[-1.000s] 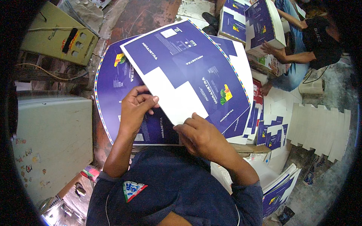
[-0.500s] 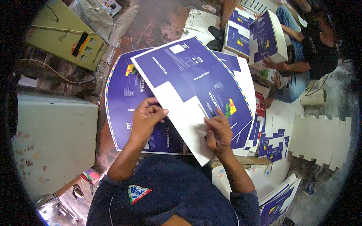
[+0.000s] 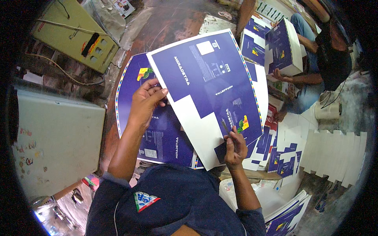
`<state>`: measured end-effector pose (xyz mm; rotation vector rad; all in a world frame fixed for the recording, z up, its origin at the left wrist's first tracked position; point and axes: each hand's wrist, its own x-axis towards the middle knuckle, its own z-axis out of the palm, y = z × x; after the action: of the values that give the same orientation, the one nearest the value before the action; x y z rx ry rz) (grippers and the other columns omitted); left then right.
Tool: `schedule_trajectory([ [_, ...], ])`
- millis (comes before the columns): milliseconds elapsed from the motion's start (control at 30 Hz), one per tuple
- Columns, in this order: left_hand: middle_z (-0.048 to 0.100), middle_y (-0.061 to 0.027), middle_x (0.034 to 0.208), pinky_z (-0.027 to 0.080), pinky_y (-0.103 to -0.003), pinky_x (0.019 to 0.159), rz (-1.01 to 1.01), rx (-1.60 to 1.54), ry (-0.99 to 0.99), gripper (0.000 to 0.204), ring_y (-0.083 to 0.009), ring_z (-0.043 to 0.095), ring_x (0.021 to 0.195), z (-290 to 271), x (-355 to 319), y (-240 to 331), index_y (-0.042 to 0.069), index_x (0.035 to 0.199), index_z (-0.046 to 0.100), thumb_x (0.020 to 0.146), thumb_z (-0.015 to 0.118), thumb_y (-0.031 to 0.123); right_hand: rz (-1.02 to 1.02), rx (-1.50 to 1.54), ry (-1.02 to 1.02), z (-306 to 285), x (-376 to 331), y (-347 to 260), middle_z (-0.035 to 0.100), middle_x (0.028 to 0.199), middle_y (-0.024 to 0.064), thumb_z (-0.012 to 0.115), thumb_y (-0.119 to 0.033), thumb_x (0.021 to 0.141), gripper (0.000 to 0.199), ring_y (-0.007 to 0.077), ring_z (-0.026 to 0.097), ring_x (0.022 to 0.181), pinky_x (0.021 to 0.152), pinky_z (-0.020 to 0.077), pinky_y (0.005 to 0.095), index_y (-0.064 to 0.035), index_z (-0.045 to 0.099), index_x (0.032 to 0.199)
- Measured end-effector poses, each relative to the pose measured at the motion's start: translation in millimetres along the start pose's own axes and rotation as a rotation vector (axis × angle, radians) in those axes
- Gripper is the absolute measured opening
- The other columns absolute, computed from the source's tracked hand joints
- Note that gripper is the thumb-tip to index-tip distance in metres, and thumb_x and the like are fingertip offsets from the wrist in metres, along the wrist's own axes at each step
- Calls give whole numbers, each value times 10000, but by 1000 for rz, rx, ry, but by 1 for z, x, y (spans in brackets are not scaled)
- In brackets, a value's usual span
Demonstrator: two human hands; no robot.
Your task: The person folds large, flat, purple printed cardboard sheets into box shapes. They use a small metal tool to crease the fold lines and then fold the flaps inward to form the box structure. The person handles the sheets one at a time, stacking the finished boxes on the floor.
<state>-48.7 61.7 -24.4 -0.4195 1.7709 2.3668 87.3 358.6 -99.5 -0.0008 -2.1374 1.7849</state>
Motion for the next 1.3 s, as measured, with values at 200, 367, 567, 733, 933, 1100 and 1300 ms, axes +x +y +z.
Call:
schedule_trajectory([
  [200,700,-100,962,462,-219,616,3,46,18,448,-126,661,822,-5,-9,-4,-37,1222,544,847,754,85,129,-26,-169,34,34,-47,687,1062,190,590,-14,943,242,230,702,938,971,506,420,37,609,1178],
  [367,698,-95,952,461,-217,622,4,40,33,443,-127,663,818,-7,-19,-10,-25,1216,551,844,761,92,-76,-85,-385,72,72,-63,729,969,128,643,-52,916,196,251,714,914,1062,431,481,-21,675,1107],
  [567,699,-72,929,472,-219,608,18,98,67,430,-124,665,793,-6,-29,-12,-6,1211,554,849,759,101,-143,-148,-512,96,91,-89,728,988,125,665,-73,894,169,292,711,885,1013,466,483,-57,705,1057],
  [733,702,-96,914,464,-214,611,26,97,61,414,-123,669,796,-6,-32,-11,-26,1212,559,861,748,87,-196,-156,-538,103,94,-91,721,952,135,674,-73,878,179,310,701,832,973,490,482,-63,707,1053],
  [933,701,-97,908,463,-215,609,33,71,58,403,-126,671,791,-7,-33,-13,-28,1202,559,862,748,78,-214,-191,-542,104,94,-97,727,889,125,651,-40,871,173,279,711,789,970,505,446,-29,712,1033],
  [1100,700,-100,906,463,-215,608,32,66,51,404,-129,673,792,-7,-32,-14,-30,1201,557,861,749,74,-239,-200,-541,105,94,-96,722,881,126,651,-36,866,168,283,703,776,949,516,436,-26,712,1022],
  [1300,702,-109,915,465,-213,603,18,70,67,411,-129,676,794,-6,-33,-13,-40,1209,553,860,745,64,-228,-238,-583,103,95,-100,715,880,131,651,-10,856,178,276,683,761,833,536,389,-21,710,1024],
])
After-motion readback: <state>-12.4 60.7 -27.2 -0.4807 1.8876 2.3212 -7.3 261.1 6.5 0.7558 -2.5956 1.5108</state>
